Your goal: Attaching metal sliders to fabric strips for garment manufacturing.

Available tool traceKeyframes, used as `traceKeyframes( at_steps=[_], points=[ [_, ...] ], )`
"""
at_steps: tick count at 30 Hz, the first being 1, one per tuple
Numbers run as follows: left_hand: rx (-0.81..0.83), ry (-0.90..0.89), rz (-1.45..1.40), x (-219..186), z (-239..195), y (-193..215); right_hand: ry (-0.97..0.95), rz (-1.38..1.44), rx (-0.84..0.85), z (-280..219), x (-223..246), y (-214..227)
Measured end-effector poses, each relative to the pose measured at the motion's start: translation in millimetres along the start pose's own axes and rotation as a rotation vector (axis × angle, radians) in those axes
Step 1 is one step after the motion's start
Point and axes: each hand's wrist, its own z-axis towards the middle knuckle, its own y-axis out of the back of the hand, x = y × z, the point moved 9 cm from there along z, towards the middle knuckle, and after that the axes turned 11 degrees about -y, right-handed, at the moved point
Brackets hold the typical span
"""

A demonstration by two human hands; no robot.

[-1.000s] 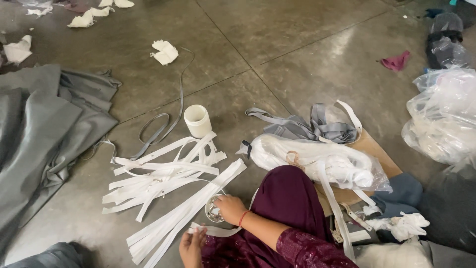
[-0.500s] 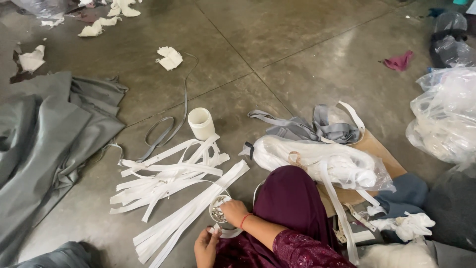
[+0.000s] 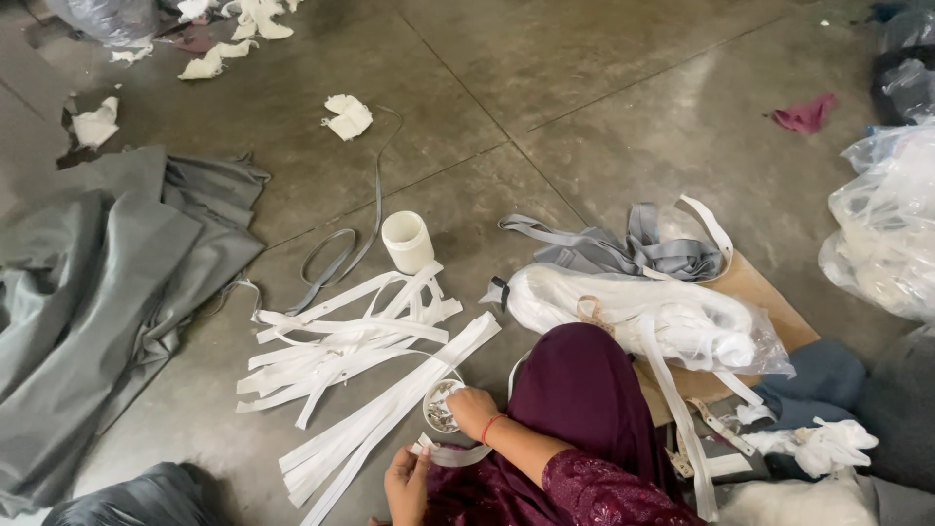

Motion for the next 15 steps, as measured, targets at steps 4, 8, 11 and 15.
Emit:
traceKeyframes(
  at_steps=[4,8,11,15],
  points=[
    [-0.023,-0.003,-0.010,-14,-6,3,0.014,-0.007,-0.001,-1,0,-5],
    [-0.040,-0.026,-0.057,-12,-6,9,0.068,-0.065,-0.062,-3,5,-1],
    [-0.042,-0.029,-0.067,-7,-5,18,0.077,-0.102,-0.056,-2,5,-1],
    [-0.054,-0.007,-0.039,6,-6,36,0.104,-0.110,-0.063,-4,5,-2]
  ],
)
